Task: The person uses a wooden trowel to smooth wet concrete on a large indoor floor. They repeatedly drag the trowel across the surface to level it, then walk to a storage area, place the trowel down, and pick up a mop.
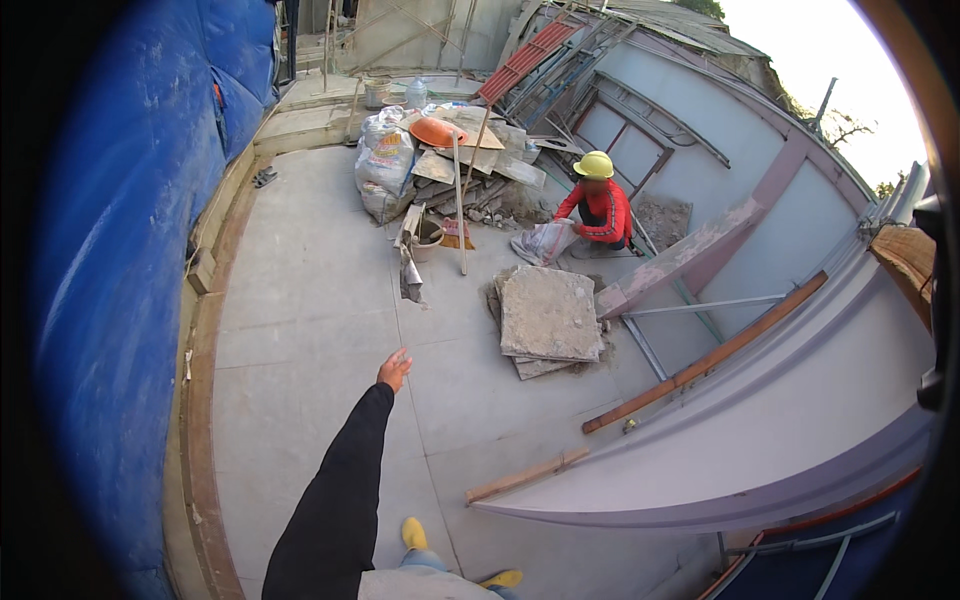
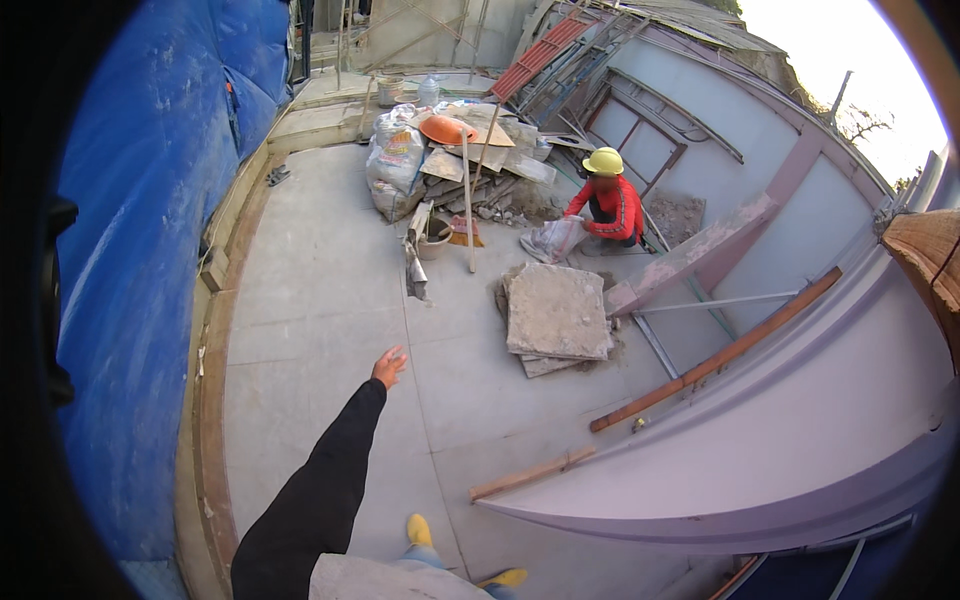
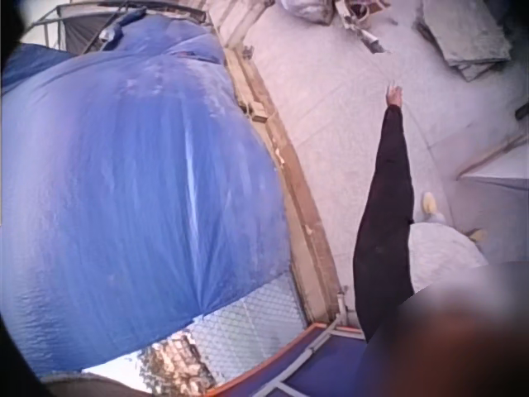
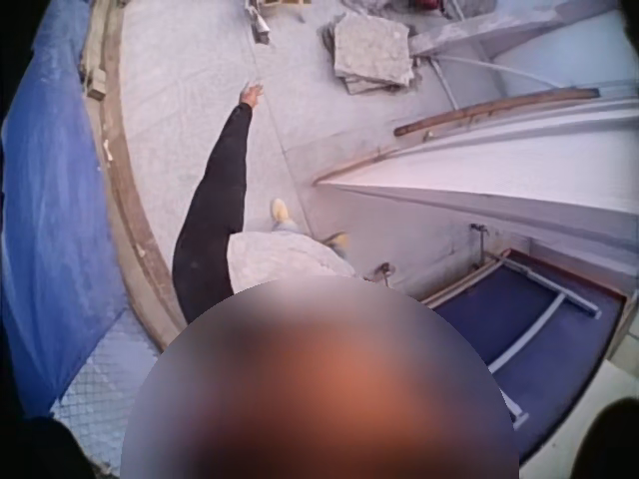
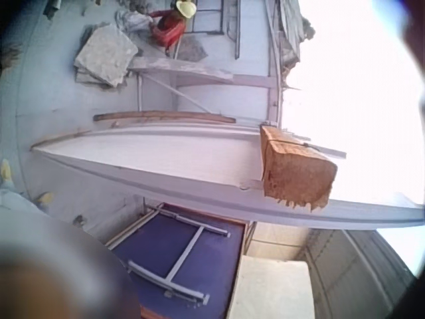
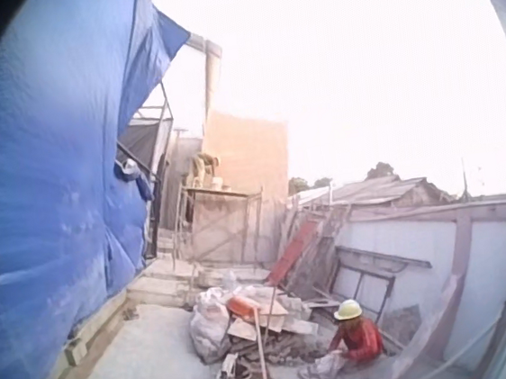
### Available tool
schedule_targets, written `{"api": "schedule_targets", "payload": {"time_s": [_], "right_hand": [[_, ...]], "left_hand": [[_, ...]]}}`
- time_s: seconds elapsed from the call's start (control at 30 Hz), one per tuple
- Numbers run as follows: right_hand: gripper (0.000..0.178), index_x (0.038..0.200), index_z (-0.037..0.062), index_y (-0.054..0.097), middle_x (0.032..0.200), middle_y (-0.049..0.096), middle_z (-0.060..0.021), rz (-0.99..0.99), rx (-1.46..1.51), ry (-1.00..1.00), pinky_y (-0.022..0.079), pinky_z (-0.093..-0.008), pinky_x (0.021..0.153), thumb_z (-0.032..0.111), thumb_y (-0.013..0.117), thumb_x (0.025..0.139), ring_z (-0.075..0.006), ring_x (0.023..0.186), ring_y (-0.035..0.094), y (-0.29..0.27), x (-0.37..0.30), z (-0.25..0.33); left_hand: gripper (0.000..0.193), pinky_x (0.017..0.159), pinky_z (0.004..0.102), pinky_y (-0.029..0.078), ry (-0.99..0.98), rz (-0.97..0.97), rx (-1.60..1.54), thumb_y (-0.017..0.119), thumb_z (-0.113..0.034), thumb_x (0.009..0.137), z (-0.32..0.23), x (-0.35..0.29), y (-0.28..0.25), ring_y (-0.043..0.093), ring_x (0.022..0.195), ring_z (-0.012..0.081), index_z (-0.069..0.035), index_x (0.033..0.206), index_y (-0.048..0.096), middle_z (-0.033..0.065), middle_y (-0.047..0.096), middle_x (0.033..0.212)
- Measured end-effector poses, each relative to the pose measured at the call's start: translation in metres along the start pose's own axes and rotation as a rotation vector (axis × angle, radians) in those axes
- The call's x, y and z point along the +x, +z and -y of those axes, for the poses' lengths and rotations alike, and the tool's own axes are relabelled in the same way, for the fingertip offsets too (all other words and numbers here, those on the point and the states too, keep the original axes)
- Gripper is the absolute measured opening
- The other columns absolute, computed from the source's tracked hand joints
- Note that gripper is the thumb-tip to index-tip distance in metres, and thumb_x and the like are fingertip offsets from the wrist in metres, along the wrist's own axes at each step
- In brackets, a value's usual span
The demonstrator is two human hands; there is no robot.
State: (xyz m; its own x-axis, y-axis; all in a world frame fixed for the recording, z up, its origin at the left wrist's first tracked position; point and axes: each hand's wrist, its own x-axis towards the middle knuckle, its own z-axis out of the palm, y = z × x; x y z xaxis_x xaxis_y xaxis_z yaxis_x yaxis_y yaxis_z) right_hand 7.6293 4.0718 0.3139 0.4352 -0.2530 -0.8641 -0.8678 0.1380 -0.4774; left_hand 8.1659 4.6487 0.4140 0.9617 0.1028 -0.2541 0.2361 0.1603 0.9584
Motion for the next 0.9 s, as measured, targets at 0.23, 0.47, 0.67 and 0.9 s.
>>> {"api": "schedule_targets", "payload": {"time_s": [0.23, 0.47, 0.67, 0.9], "right_hand": [[0.042, 0.109, 0.0053, 0.059, 0.1, 0.067, -0.0178, -0.007, -0.058, -0.017, 0.055, -0.0546, 0.069, 0.045, 0.047, 0.099, -0.036, 0.083, 0.067, -0.075, -0.005, 0.007], [0.056, 0.106, -0.0055, 0.056, 0.099, 0.068, -0.0237, -0.185, 0.107, -0.003, 0.057, -0.0547, 0.073, 0.049, 0.043, 0.101, -0.0379, 0.084, 0.069, -0.276, 0.009, -0.062], [0.022, 0.103, 0.0041, 0.061, 0.085, 0.067, -0.0101, -0.258, 0.407, -0.348, 0.057, -0.0361, 0.059, 0.003, 0.068, 0.082, -0.0203, 0.072, 0.067, -0.374, 0.049, 0.008], [0.025, 0.108, 0.0079, 0.066, 0.09, 0.07, -0.0065, -0.386, 0.355, -0.411, 0.057, -0.0319, 0.061, 0.015, 0.073, 0.085, -0.0156, 0.072, 0.068, -0.488, 0.083, 0.112]], "left_hand": [[0.055, 0.103, 0.045, 0.045, -0.213, 0.89, 1.609, 0.036, -0.052, 0.1, 0.305, -0.286, 0.092, 0.056, 0.126, 0.0297, -0.014, 0.128, 0.063, 0.0125, 0.06, 0.136], [0.041, 0.097, 0.0392, 0.049, -0.291, 0.447, 1.309, 0.051, -0.041, 0.094, 0.352, -0.399, 0.215, 0.064, 0.114, 0.0285, -0.014, 0.121, 0.068, 0.0108, 0.069, 0.119], [0.022, 0.064, 0.0402, 0.055, -0.607, 0.164, 0.612, 0.062, -0.015, 0.085, 0.323, -0.403, 0.337, 0.063, 0.072, 0.0195, -0.013, 0.106, 0.069, 0.0027, 0.065, 0.083], [0.018, 0.07, 0.0365, 0.055, -0.308, 0.726, 1.424, 0.065, -0.018, 0.083, 0.305, -0.382, 0.433, 0.069, 0.078, 0.0199, -0.015, 0.099, 0.072, 0.0067, 0.072, 0.085]]}}
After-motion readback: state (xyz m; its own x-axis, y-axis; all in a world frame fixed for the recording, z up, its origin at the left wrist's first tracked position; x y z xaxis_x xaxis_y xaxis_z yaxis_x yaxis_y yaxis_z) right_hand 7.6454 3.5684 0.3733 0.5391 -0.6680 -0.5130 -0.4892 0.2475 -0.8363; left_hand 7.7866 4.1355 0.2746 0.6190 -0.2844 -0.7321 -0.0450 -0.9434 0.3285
